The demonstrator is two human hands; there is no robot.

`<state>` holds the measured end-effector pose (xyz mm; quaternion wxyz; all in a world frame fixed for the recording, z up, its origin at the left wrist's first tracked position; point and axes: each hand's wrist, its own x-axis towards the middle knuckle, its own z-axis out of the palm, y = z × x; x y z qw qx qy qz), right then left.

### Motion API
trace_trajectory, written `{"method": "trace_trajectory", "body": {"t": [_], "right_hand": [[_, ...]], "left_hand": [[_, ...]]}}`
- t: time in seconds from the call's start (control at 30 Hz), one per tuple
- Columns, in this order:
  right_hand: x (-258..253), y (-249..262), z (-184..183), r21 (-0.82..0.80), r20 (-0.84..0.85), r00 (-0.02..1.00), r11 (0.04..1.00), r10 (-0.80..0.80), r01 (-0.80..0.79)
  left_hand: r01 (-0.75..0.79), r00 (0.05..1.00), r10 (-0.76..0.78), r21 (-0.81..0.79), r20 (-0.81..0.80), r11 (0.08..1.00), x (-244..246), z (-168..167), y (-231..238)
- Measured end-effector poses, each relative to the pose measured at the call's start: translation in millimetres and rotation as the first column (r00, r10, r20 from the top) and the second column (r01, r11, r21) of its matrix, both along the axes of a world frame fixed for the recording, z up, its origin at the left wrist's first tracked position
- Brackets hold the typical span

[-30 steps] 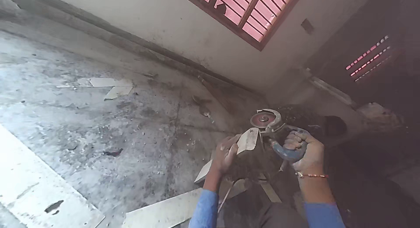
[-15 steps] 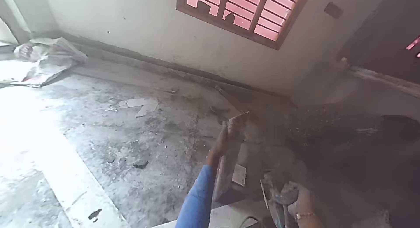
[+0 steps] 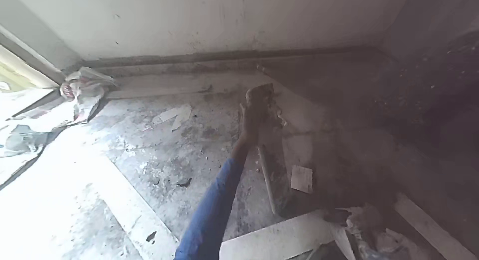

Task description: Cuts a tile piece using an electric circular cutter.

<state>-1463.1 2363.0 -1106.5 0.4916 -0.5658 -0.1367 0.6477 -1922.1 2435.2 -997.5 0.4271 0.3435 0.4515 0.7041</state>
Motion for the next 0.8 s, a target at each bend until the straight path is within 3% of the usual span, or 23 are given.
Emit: {"method": "trace_trajectory", "body": {"t": [0.07, 0.13, 0.17, 0.23, 0.33, 0.43, 0.53, 0.6, 0.67, 0.7, 0.73, 0.8], "right_hand": [[19, 20, -7, -0.098, 0.046, 0.999, 0.995, 0.009, -0.005], [36, 40, -15, -0.167, 0.239, 0.97, 0.986, 0.047, -0.007], [52, 48, -27, -0.147, 0.315, 0.941, 0.986, 0.127, -0.084], [75, 54, -40, -0.148, 0.462, 0.843, 0.961, 0.276, -0.234], [66, 56, -23, -0.23, 0.566, 0.759, 0.946, 0.322, -0.23], [69, 53, -28, -0.056, 0.64, 0.725, 0.957, 0.254, -0.286], [50, 47, -5, -0.163, 0.633, 0.741, 0.975, 0.222, -0.153], [43, 27, 4, -0.286, 0.703, 0.668, 0.957, 0.245, -0.05], [66, -25, 11, -0.281, 0.786, 0.532, 0.949, 0.314, -0.145], [61, -43, 42, -0.296, 0.794, 0.507, 0.942, 0.336, -0.159], [39, -47, 107, -0.436, 0.718, 0.535, 0.887, 0.445, -0.152], [-25, -8, 287, -0.788, 0.406, 0.55, 0.584, 0.73, -0.193]], "left_hand": [[-0.005, 0.997, -0.007, -0.162, -0.074, 0.987, 9, 10, 13], [0.133, 0.987, -0.141, -0.096, -0.072, 0.986, 2, -6, 33], [0.247, 0.967, -0.247, -0.015, -0.066, 0.969, -3, -18, 45], [0.343, 0.93, -0.342, -0.021, -0.135, 0.939, 0, -30, 58], [0.176, 0.974, -0.192, -0.134, -0.12, 0.975, 33, -11, 52], [-0.066, 0.942, 0.019, -0.13, -0.334, 0.989, 72, 8, 39], [-0.149, 0.789, 0.083, -0.059, -0.608, 0.987, 106, 31, 7], [-0.177, 0.666, 0.1, -0.027, -0.739, 0.984, 129, 56, -14], [-0.184, 0.56, 0.073, -0.038, -0.826, 0.982, 153, 87, -39], [-0.174, 0.509, 0.049, -0.047, -0.859, 0.984, 164, 106, -51], [-0.152, 0.462, -0.006, -0.086, -0.887, 0.985, 173, 128, -63], [-0.079, 0.398, -0.155, -0.202, -0.904, 0.976, 187, 178, -85]]}}
